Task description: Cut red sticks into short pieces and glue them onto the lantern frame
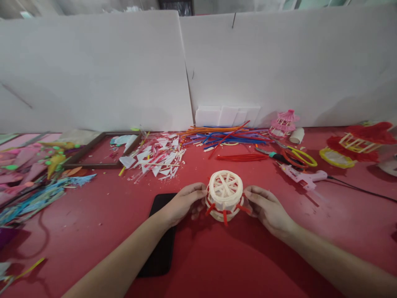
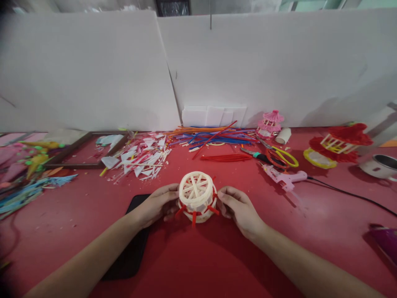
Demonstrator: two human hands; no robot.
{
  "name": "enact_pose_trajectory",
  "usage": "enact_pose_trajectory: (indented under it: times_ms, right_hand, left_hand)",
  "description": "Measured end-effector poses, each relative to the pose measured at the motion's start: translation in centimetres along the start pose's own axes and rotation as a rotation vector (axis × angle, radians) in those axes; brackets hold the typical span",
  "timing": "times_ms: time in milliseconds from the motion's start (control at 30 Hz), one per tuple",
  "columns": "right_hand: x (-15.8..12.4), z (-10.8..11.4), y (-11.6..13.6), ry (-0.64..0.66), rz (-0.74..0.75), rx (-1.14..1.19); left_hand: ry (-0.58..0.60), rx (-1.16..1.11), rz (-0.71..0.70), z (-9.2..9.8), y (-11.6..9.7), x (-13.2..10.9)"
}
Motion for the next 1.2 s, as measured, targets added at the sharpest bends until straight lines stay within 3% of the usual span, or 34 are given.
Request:
enact_pose_trajectory:
  times_ms: [300, 600, 800, 1000, 1100, 1200]
  right_hand:
    - [0.5, 1.0, 0.3, -0.137, 0.095, -0.024]
    - [1.4, 1.1, 0.2, -0.093, 0.067, -0.027]
    - [1.3, 1.5, 0.1, -0.129, 0.077, -0.049]
    - [1.5, 1.5, 0.3, -0.149, 0.106, -0.026]
    - [1.6, 1.3, 0.5, -0.131, 0.111, 0.01]
    - [1.6, 1.1, 0.6, -0.093, 0.09, 0.038]
  left_hand:
    - [0.02, -0.073, -0.031, 0.3, 0.2, 0.1]
    - [-0.031, -0.14, -0.159, 1.1, -0.4, 0.0]
    - [-0.079, -0.127, -0.249, 1.8, -0.8, 0.2]
    - [-0.152, 0.019, -0.523, 2.2, -1.1, -0.6]
    - [-0.065, 0.256, -0.715, 1.3, -1.3, -1.4]
    - [0.066, 0.439, -0.8, 0.4, -1.1, -1.7]
Point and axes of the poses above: each hand's wrist, its own x-axis towards the middle knuckle, its own z-axis out of the back of the hand, y = z × x, the point moved 5 cm from there along x, towards the middle knuckle, and after that the axes turned 6 degrees about z, right-handed, at the moved point
